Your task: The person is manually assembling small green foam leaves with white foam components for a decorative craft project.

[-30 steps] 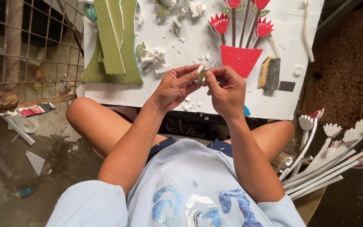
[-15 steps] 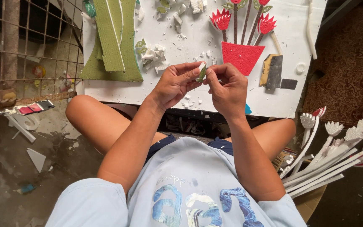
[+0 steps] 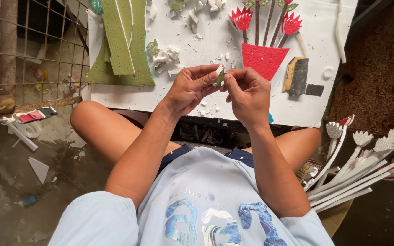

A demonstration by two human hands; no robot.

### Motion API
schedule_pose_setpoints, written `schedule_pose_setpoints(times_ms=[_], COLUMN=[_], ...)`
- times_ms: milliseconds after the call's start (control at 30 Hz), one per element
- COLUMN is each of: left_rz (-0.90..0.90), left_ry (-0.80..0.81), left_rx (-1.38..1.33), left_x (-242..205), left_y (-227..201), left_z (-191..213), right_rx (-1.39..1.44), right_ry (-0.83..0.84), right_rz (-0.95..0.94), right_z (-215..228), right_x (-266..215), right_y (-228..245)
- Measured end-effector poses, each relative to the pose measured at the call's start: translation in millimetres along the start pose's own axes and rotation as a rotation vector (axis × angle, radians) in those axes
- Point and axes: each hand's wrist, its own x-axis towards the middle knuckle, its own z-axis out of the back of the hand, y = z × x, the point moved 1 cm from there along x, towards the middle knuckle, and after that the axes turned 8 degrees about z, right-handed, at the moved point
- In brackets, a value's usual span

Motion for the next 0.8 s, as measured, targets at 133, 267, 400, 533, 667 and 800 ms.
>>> schedule_pose_setpoints(times_ms=[133,267,400,533,667,800], left_rz=[-0.007,-0.025,-0.036,-0.041,-0.052,-0.059], left_ry=[-0.003,0.006,0.011,0.012,0.017,0.015], left_rx=[-0.006,-0.004,-0.001,-0.014,-0.011,-0.019], left_x=[-1,0,0,2,2,4], left_y=[0,2,4,8,7,7], left_z=[-3,-1,1,5,4,5], right_rx=[0.017,0.055,0.083,0.108,0.132,0.139], right_ry=[-0.004,-0.018,-0.035,-0.045,-0.058,-0.052], right_rz=[-0.013,-0.05,-0.071,-0.094,-0.111,-0.114], right_z=[-2,-3,-6,-7,-8,-8], right_x=[1,0,0,-1,-1,-2], right_y=[3,6,7,7,7,7])
